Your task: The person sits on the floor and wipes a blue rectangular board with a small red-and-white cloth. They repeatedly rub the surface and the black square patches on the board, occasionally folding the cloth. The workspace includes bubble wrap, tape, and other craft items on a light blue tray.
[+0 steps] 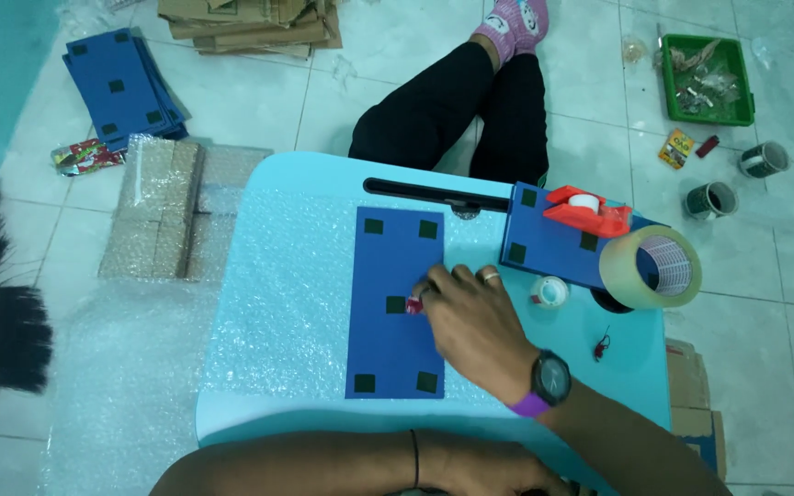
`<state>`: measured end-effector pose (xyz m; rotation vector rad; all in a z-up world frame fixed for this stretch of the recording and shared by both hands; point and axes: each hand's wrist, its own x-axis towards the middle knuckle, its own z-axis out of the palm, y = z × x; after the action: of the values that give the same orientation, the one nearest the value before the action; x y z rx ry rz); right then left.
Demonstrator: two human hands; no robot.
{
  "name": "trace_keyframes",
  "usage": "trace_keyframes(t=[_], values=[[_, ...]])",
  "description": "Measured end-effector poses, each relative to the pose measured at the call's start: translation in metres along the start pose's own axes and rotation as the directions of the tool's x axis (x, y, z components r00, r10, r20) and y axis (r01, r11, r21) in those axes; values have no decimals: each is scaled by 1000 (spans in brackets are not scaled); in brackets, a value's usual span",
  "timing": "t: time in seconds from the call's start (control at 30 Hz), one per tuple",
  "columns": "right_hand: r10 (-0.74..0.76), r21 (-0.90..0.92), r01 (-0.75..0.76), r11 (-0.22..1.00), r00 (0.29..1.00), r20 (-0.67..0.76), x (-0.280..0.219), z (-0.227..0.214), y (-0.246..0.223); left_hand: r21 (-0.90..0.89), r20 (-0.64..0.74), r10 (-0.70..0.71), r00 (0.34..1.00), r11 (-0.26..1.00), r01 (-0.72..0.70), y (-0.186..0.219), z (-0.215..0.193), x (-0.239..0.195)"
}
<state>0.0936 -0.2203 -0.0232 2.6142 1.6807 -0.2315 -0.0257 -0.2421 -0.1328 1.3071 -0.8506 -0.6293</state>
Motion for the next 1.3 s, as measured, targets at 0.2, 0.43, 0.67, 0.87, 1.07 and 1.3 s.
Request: trace_keyframes(t=[0.2,0.43,0.67,0.87,1.07,1.3], values=[[51,29,-46,999,976,-214,30,12,17,-122,55,-104,993,986,110,11,-7,-3],[-7,65,7,998,1000,-15,-6,-1,4,-164,20,-30,999,986,33,-1,-1,-2],[12,-49,-26,998,966,-258,20,14,16,-173,63,-133,989,975,142,2,-7,0],[-74,-43,73,996,996,-41,-4,7,12,-181,42,-50,998,982,57,-8,-3,2],[0,-94,-18,995,982,-190,29,12,19,-154,58,-160,985,974,168,5,-9,2],[-66,-78,60,995,994,-82,17,4,14,-204,51,-112,992,972,120,-5,-2,4]])
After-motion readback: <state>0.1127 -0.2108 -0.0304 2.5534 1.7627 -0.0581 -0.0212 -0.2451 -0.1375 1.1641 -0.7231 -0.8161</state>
